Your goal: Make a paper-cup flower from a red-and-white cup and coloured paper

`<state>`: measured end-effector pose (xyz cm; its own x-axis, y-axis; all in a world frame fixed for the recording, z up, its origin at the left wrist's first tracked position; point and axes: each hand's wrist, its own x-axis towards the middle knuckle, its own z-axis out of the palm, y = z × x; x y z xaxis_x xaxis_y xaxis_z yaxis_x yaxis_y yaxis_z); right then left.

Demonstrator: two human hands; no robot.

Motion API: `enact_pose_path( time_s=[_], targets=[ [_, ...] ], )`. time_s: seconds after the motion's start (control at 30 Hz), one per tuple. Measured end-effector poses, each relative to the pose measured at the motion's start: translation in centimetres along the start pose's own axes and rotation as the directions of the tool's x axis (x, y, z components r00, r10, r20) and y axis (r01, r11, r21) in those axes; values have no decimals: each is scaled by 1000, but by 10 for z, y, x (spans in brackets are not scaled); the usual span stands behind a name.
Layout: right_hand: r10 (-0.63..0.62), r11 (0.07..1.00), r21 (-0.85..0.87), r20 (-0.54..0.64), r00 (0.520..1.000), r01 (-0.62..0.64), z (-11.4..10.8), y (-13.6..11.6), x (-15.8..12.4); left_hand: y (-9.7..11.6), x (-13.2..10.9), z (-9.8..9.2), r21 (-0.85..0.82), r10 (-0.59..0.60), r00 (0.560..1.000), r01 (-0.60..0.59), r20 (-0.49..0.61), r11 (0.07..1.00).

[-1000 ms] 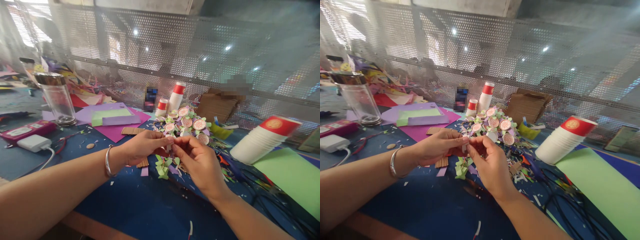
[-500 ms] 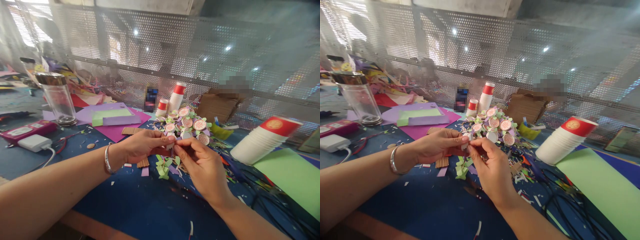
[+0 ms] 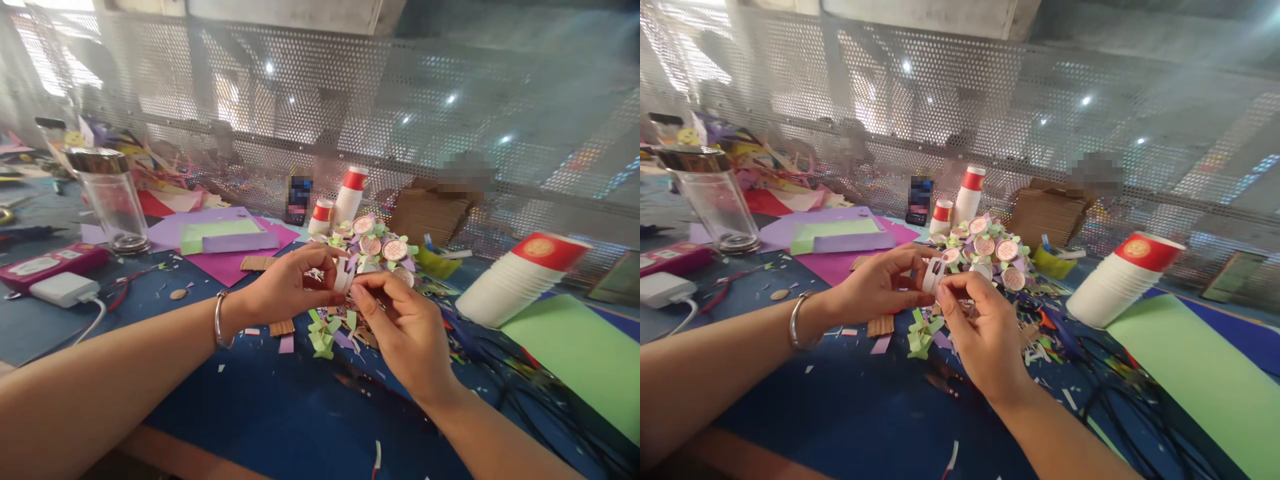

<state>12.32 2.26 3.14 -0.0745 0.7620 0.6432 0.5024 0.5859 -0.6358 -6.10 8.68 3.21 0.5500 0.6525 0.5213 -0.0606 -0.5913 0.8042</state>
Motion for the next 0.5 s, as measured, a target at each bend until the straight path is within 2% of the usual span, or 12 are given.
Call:
enact_pose_path(
  time_s=[0.13, 0.3, 0.37, 0.43, 0.5],
  targets=[
    [-1, 1000, 5, 11, 1000, 1, 0, 1, -1, 5, -2, 1, 91, 35, 999, -38, 26, 995],
    [-82, 996, -44, 30, 996, 83, 0, -2, -3, 11, -3, 8, 131, 69, 997, -71, 26, 989],
    [-111, 993, -41, 39, 993, 113, -1, -5, -3, 12, -4, 12, 50, 46, 999, -47, 17, 998],
    [-105, 994, -34, 23, 994, 106, -4, -6, -2, 11, -4, 15, -139, -15, 1000, 15, 3, 990],
    [-48, 998, -34, -33, 998, 47, -7, -4, 1, 12, -2, 15, -370, -103, 995, 95, -1, 924]
  ],
)
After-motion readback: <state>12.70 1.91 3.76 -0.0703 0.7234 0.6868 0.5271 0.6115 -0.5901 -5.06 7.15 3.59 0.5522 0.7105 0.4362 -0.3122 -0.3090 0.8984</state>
